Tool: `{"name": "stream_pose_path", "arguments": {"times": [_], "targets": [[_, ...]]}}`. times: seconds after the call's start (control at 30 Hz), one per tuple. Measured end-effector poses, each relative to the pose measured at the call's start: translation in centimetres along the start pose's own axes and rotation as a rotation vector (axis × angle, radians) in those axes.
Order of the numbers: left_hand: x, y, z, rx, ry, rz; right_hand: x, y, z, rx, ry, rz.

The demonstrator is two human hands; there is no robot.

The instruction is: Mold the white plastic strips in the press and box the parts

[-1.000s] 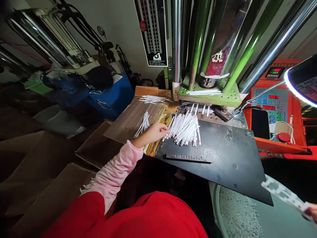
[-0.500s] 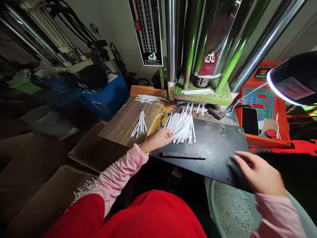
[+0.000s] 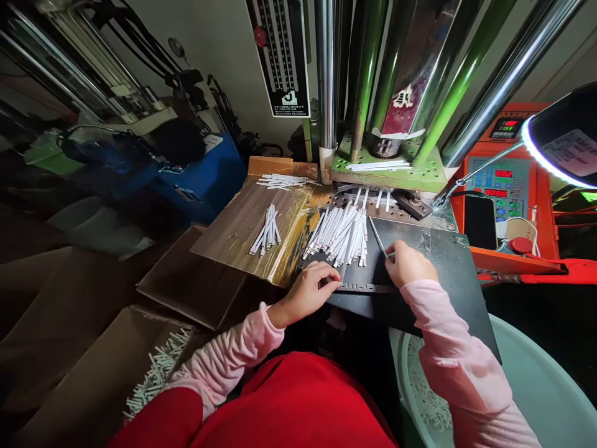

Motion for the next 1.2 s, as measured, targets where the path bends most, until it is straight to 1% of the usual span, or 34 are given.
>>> {"name": "stream_pose_path", "arguments": {"times": [0.07, 0.13, 0.2, 0.23, 0.27, 0.33, 0.37, 0.43, 0.53, 0.6, 0.67, 0.8, 0.87, 0.93, 1.0, 1.07, 1.13, 1.2], "targets": [[0.0, 0.9, -0.1, 0.031, 0.010, 0.031, 1.9, -1.0, -1.3, 0.058, -0.042, -0.025], [-0.1, 1.6, -0.2, 0.052, 0.013, 0.052, 3.8, -2.1, -3.0, 0.106, -0.029, -0.037], [-0.1, 1.9, -0.2, 0.070, 0.013, 0.072, 5.1, -2.9, -4.8, 0.142, 0.012, 0.060], [-0.1, 2.0, -0.2, 0.077, 0.012, 0.085, 5.2, -3.0, -5.7, 0.140, 0.009, 0.168], [-0.2, 2.0, -0.1, 0.079, 0.014, 0.098, 4.9, -3.0, -6.5, 0.118, -0.020, 0.303], [-0.3, 1.8, 0.2, 0.073, 0.023, 0.114, 3.3, -2.3, -7.6, 0.037, -0.146, 0.547], [-0.4, 1.6, 0.4, 0.067, 0.031, 0.113, 2.1, -1.9, -8.0, 0.002, -0.214, 0.613], [-0.5, 1.3, 1.0, 0.046, 0.054, 0.103, -0.4, -1.1, -8.3, -0.008, -0.315, 0.627], [-0.6, 0.8, 1.5, 0.006, 0.077, 0.127, -3.1, -0.1, -7.9, 0.043, -0.425, 0.571], [-0.5, 0.8, 1.6, -0.014, 0.063, 0.174, -4.0, 0.4, -7.4, 0.063, -0.463, 0.540], [-0.4, 0.8, 1.5, -0.020, 0.045, 0.205, -4.2, 0.7, -6.9, 0.067, -0.472, 0.496], [-0.7, 0.3, 1.4, -0.005, 0.053, 0.164, -4.2, 1.1, -6.4, 0.059, -0.491, 0.388], [-1.0, -0.6, 1.6, 0.023, 0.044, 0.139, -4.1, 1.1, -6.3, 0.064, -0.500, 0.341], [-1.3, -2.0, 1.9, 0.077, -0.009, 0.169, -4.0, 1.0, -6.2, 0.047, -0.512, 0.318], [-1.5, -3.1, 2.3, 0.108, -0.091, 0.258, -3.6, 1.0, -5.9, -0.022, -0.535, 0.349], [-1.6, -3.7, 2.9, 0.080, -0.157, 0.364, -2.9, 0.8, -5.2, -0.111, -0.537, 0.434], [-1.7, -3.6, 3.5, 0.033, -0.192, 0.452, -1.8, 0.4, -4.1, -0.137, -0.468, 0.517], [-1.7, -3.2, 4.1, 0.002, -0.207, 0.518, -0.9, 0.0, -2.8, -0.097, -0.354, 0.543]]}}
Point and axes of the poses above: each hand's wrist, its own z-axis towards the middle knuckle, its own y-axis out of the palm, x = y × z, the point moved 3 cm from there along z, towards the middle knuckle, and after that the axes turned 15 degrees about -x, right-handed, at the moved point
